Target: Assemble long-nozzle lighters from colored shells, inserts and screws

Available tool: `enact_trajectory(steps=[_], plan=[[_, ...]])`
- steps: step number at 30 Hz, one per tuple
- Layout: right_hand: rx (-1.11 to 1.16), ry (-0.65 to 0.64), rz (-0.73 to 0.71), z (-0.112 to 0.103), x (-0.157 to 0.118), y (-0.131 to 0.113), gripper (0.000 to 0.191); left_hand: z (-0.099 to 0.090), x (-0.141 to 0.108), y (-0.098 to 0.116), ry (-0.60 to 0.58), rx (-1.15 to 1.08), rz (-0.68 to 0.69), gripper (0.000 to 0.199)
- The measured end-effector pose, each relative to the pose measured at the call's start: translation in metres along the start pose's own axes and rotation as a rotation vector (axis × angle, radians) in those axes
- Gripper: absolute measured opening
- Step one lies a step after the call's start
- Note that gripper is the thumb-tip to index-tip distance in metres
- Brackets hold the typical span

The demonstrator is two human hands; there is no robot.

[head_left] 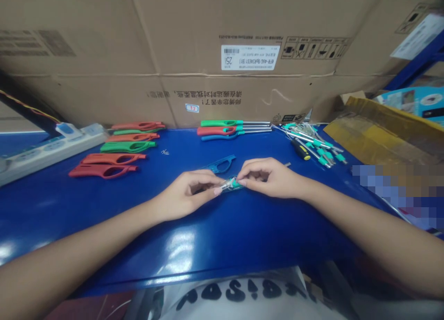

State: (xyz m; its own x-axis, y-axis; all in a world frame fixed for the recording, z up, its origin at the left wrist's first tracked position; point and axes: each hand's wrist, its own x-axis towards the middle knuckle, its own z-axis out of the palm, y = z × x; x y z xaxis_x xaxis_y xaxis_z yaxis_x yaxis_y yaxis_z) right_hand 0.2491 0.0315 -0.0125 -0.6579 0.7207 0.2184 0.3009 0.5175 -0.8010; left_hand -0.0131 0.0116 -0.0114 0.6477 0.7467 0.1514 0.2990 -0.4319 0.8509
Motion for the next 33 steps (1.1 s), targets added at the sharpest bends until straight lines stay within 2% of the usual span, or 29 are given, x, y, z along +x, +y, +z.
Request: enact_trajectory(steps=[3, 6, 10, 14, 17, 21, 33], plan=[[0.001, -0.028, 0.000, -0.002, 0.001, -0.002, 0.020, -0.002, 0.000, -0.002, -0.034, 0.045, 0.065, 0.027], [-0.055, -0.013, -0.054, -0.007, 0.001, -0.007, 0.020, -0.003, 0.000, -0.003, -0.035, 0.068, 0.076, 0.027], [-0.209, 0.005, -0.078, -0.025, -0.002, -0.013, 0.021, -0.003, -0.001, -0.005, -0.026, 0.073, 0.070, 0.029], [-0.420, -0.157, -0.016, -0.049, -0.006, -0.013, 0.013, -0.002, 0.000, -0.007, -0.017, 0.069, 0.065, 0.029], [-0.438, -0.286, 0.058, -0.059, -0.006, -0.011, 0.016, -0.002, 0.000, -0.007, -0.023, 0.069, 0.061, 0.030], [-0.430, -0.328, 0.103, -0.058, -0.005, -0.011, 0.017, -0.002, 0.001, -0.008, -0.027, 0.070, 0.057, 0.029], [-0.504, -0.265, 0.129, -0.045, -0.006, -0.014, 0.008, -0.002, 0.003, -0.005, -0.040, 0.075, 0.047, 0.029]])
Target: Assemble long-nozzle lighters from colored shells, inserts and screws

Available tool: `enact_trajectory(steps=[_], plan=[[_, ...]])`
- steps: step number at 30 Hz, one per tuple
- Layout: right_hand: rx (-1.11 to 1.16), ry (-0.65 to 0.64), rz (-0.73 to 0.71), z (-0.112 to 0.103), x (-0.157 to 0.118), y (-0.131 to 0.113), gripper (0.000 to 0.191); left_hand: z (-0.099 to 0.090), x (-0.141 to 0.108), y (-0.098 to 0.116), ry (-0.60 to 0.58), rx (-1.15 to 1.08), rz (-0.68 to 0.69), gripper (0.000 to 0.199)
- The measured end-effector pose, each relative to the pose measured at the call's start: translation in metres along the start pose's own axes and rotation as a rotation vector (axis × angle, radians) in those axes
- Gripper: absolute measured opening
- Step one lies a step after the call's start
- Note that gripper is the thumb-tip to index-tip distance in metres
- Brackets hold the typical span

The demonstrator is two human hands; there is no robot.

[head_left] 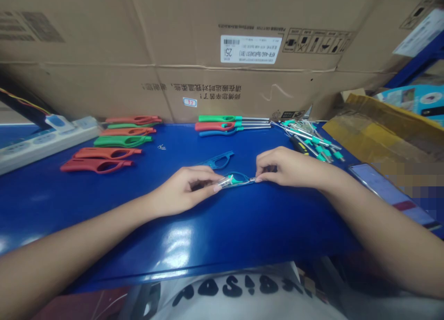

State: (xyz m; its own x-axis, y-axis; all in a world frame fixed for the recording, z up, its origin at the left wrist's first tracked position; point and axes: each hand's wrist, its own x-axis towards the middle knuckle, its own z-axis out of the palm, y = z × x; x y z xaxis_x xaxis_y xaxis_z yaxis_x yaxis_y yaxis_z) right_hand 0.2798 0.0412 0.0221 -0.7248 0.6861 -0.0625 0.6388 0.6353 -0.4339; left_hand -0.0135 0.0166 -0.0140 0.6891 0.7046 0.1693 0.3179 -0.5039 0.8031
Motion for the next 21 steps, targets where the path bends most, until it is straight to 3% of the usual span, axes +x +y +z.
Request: enact_trajectory(steps=[5, 13, 21], plan=[[-0.053, 0.015, 0.064, 0.0016, -0.0005, -0.0052, 0.008, 0.0001, -0.0009, 0.0001, 0.000, -0.005, -0.015, 0.028], [-0.189, 0.050, 0.042, 0.0035, -0.0015, -0.0091, 0.011, 0.0002, -0.0021, -0.0005, -0.004, -0.004, -0.022, 0.028], [-0.237, -0.009, 0.032, 0.0006, -0.0044, -0.0101, 0.013, 0.0005, -0.0009, -0.0011, -0.012, -0.006, -0.025, 0.029]])
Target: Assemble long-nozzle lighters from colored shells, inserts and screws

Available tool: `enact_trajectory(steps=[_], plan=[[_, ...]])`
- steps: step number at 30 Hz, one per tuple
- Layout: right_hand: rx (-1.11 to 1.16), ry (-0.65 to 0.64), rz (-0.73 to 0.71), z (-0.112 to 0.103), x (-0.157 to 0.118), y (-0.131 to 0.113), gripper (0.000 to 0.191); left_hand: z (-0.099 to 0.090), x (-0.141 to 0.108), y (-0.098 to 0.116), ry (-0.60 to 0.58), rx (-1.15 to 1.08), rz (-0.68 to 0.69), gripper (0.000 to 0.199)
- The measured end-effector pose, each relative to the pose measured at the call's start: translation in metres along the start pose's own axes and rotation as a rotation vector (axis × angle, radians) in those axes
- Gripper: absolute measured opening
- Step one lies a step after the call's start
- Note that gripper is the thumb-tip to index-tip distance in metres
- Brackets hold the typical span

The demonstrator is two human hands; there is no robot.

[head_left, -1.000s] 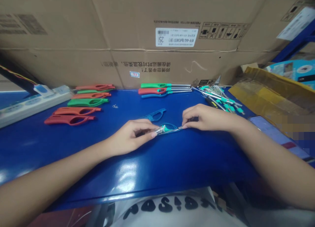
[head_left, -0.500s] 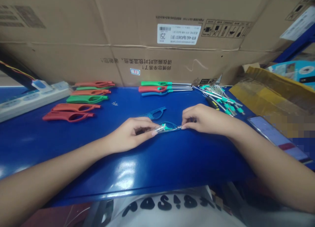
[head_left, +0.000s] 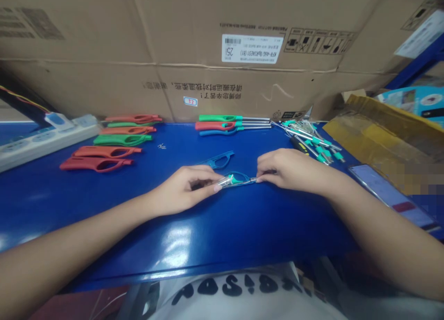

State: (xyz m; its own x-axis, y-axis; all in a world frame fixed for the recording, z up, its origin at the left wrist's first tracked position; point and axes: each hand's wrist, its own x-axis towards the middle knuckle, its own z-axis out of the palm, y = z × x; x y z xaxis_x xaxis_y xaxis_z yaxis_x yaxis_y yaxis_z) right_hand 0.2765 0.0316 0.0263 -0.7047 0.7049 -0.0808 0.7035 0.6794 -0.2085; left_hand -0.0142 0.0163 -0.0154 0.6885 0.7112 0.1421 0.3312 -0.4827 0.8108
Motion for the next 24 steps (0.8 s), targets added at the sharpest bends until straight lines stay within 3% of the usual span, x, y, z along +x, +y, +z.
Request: enact_trajectory(steps=[8, 16, 24], plan=[[-0.103, -0.017, -0.013, 0.002, 0.002, -0.010, 0.020, -0.001, 0.000, 0.001, 0.003, 0.009, -0.002, 0.029], [0.016, -0.022, -0.072, 0.000, 0.002, -0.004, 0.016, 0.000, 0.001, 0.003, 0.010, 0.023, -0.007, 0.031], [-0.218, -0.032, -0.028, 0.000, -0.001, -0.023, 0.025, -0.001, 0.000, 0.000, 0.028, 0.031, -0.037, 0.032]])
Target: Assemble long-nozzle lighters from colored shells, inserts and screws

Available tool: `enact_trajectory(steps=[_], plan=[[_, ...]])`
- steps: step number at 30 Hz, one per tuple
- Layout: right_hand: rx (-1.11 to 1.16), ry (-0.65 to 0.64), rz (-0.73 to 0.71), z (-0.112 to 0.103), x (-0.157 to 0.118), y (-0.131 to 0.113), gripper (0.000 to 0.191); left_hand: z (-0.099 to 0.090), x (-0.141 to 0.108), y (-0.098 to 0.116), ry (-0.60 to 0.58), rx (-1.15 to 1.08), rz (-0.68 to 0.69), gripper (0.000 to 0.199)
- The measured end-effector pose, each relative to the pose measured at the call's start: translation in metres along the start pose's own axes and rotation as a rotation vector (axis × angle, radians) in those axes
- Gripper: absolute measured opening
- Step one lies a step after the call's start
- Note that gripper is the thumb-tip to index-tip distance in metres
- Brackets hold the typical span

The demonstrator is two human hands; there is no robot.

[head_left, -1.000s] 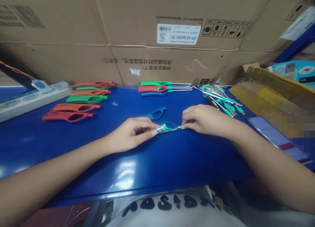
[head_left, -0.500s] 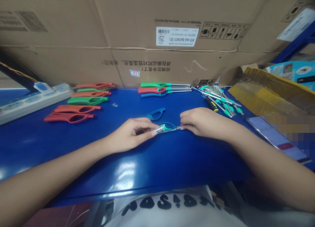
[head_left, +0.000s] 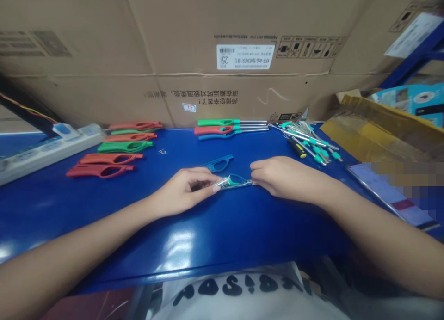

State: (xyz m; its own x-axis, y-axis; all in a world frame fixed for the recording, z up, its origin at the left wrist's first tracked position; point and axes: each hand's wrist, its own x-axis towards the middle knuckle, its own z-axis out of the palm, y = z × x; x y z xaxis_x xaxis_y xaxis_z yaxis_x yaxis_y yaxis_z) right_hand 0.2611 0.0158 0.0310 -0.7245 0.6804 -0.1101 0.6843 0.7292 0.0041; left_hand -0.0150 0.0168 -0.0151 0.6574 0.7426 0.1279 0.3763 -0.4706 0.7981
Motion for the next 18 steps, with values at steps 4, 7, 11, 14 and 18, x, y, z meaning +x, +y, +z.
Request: enact_trajectory(steps=[4, 7, 11, 14, 18], plan=[[0.162, 0.041, 0.015, 0.001, -0.002, 0.007, 0.016, 0.000, 0.001, -0.002, 0.022, 0.002, 0.003, 0.032], [0.271, 0.091, 0.062, 0.006, 0.002, 0.014, 0.014, 0.001, 0.001, -0.002, 0.032, -0.001, 0.016, 0.031], [0.507, 0.070, 0.140, 0.015, 0.011, 0.018, 0.009, 0.001, 0.000, -0.001, 0.035, 0.000, 0.030, 0.030], [0.598, 0.046, 0.202, 0.020, 0.015, 0.017, 0.012, 0.001, 0.000, -0.001, 0.029, 0.003, 0.032, 0.030], [0.579, 0.071, 0.187, 0.021, 0.016, 0.019, 0.012, 0.002, 0.000, -0.001, 0.042, -0.005, 0.021, 0.030]])
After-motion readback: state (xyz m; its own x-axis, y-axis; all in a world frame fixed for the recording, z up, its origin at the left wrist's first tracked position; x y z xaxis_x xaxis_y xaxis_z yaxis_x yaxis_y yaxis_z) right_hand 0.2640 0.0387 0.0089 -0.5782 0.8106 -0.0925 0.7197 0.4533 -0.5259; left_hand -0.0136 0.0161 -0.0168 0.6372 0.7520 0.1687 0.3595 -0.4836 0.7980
